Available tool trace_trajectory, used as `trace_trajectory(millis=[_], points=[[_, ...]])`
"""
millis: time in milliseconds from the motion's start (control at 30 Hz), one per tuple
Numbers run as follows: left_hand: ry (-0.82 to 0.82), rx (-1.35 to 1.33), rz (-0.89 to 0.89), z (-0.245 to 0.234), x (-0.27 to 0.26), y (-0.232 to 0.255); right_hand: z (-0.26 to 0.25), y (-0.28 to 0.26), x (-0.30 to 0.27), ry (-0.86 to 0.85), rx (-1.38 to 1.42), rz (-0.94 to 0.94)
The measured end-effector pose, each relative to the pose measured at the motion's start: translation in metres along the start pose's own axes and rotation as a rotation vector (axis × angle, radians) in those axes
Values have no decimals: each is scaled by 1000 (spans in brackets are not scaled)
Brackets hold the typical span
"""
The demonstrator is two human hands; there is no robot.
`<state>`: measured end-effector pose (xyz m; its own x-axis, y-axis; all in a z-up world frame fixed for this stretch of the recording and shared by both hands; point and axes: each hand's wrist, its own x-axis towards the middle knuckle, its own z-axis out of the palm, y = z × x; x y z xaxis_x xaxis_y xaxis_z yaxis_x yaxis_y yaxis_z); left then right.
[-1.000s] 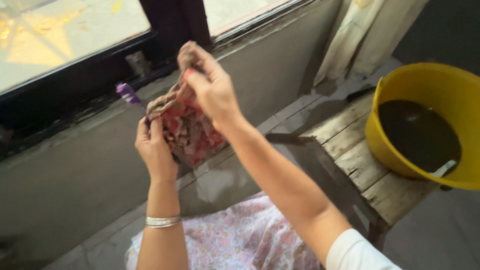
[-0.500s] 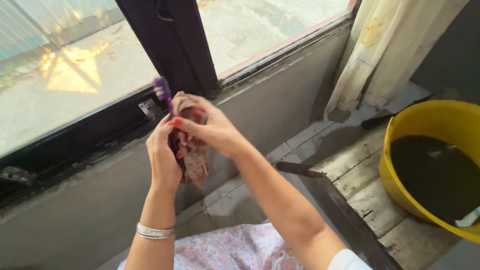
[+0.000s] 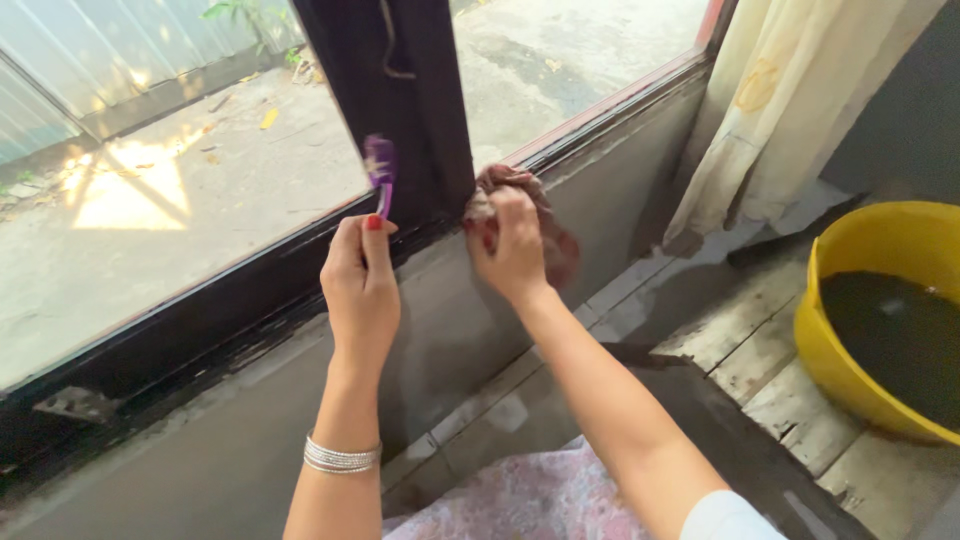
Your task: The person cleans a window frame using a toothbrush and a cloth. They scrub the crevices and edges of the frame with the brush and wipe the surfaces with the cloth.
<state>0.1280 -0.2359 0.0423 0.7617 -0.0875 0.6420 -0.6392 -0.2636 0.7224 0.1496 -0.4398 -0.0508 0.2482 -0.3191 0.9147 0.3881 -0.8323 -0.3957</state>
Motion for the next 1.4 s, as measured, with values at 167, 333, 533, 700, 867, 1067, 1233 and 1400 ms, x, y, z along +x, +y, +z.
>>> trace_trajectory(millis=[167,333,533,700,867,1067,1233,1400], points=[[-101,90,136,-26,16,-9,8,4,-22,-48,-125,-35],[-187,151,143,-29,23,-23,5,-25,-39,-145,7,-109],[-230,150,399,-5,15,-35,-19,-5,-18,-312,34,-292],[-281,152,527,15,12,-52,-22,68,-3,-131,-63,-222],[-275,163,566,20,13,-63,-9,89,3,55,-145,127],[-256,150,595,27,16,-64,-16,52,1,-95,-32,-374],[-270,168,577,25,15,-65,-34,128,18,61,-256,9],[-274,169,575,26,16,-70,-35,188,63,246,-167,120]])
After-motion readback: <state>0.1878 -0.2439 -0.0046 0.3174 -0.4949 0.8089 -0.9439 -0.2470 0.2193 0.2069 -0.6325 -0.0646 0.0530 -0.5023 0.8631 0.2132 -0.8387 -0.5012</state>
